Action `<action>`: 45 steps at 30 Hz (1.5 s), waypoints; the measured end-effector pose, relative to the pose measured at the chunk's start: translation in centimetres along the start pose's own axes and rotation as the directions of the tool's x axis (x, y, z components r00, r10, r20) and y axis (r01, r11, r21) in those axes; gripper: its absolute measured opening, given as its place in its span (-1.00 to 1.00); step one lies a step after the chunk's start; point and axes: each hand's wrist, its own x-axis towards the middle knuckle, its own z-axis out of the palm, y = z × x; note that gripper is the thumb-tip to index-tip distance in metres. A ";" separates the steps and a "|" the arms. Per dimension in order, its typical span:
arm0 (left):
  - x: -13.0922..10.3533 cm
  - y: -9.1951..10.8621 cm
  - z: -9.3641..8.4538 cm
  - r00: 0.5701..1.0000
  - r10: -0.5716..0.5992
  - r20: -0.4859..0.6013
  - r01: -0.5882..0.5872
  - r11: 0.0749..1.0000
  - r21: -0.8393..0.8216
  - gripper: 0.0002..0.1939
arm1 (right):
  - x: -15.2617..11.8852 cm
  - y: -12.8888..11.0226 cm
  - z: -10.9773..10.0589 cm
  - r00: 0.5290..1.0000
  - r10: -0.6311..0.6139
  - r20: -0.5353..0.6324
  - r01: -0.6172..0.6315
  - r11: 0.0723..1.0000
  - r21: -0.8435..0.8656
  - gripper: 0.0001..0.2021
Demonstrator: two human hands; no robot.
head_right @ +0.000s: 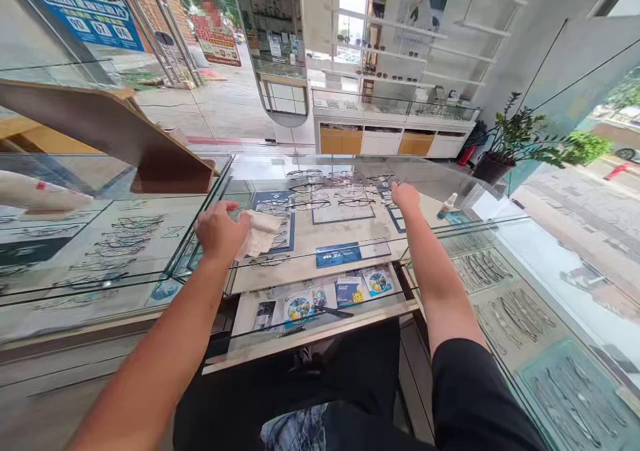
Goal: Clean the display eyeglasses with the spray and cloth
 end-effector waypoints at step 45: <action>-5.6 6.3 -0.2 0.812 0.200 0.549 0.472 0.329 -0.818 -0.43 | -17.0 -9.5 10.3 0.708 -0.683 0.179 -0.065 0.190 0.980 -0.58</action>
